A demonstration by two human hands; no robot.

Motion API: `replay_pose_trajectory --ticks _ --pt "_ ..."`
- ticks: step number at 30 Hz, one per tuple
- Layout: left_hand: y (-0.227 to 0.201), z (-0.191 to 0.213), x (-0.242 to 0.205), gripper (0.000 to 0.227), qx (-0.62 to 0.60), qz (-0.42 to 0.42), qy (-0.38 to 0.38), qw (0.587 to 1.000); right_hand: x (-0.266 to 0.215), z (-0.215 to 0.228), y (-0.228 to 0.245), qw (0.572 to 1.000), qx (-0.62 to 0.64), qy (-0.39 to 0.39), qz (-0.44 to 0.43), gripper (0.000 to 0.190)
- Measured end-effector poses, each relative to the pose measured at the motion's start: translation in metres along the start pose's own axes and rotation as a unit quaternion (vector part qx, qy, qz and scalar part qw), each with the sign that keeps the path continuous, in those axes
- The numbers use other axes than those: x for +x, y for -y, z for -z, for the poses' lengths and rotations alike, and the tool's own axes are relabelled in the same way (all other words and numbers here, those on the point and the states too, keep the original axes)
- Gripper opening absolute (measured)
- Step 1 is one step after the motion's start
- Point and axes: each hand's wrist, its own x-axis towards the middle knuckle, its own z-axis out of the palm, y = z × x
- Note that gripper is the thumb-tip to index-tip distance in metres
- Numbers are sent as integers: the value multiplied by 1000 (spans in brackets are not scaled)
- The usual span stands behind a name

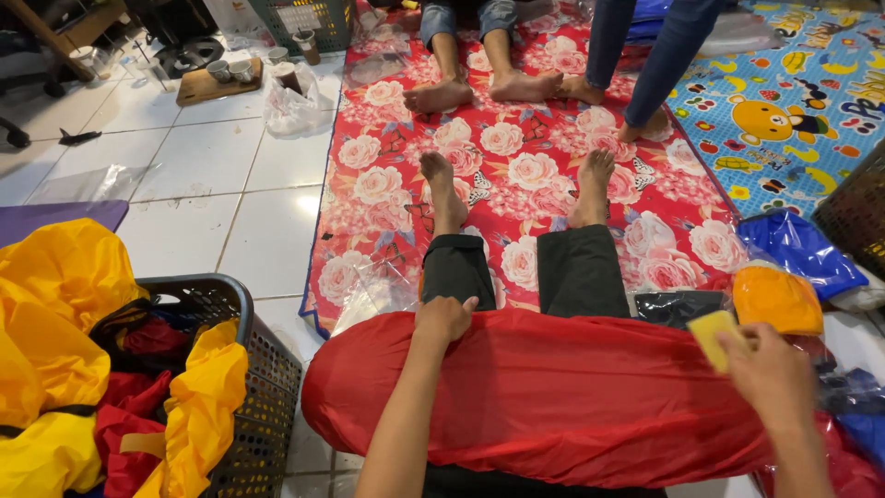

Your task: Cleaning a red fabric cover with a sponge and then folding it while sitting on the floor.

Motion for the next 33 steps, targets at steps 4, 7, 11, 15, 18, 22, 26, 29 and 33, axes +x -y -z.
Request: replay_pose_trajectory --ticks 4,7,11,15,18,22,26,29,33 --pt "0 -6 -18 75 -9 -8 -16 1000 -20 -46 49 986 96 49 125 41" --pt "5 -9 -21 77 -3 -25 -13 1000 -1 -97 44 971 151 12 186 40" --pt "7 -16 -20 78 -1 -31 -17 999 -34 -100 22 954 260 10 151 39" --pt "6 -34 -29 78 11 -60 -43 997 -59 -92 1 927 362 16 100 34" --pt "7 -34 -52 74 29 -74 -60 995 -72 -85 -8 915 397 24 72 34" --pt "8 -25 -77 68 43 -86 -78 992 -79 -100 -22 905 418 -9 77 32" --pt "8 -35 -42 77 -6 -51 -43 998 -84 -82 8 899 432 25 62 31" --pt "-3 -33 -28 79 -11 -29 -61 998 -93 -72 48 912 408 31 33 34" --pt "-7 -30 -34 79 -1 -32 -63 997 -114 -87 104 909 343 67 229 37"
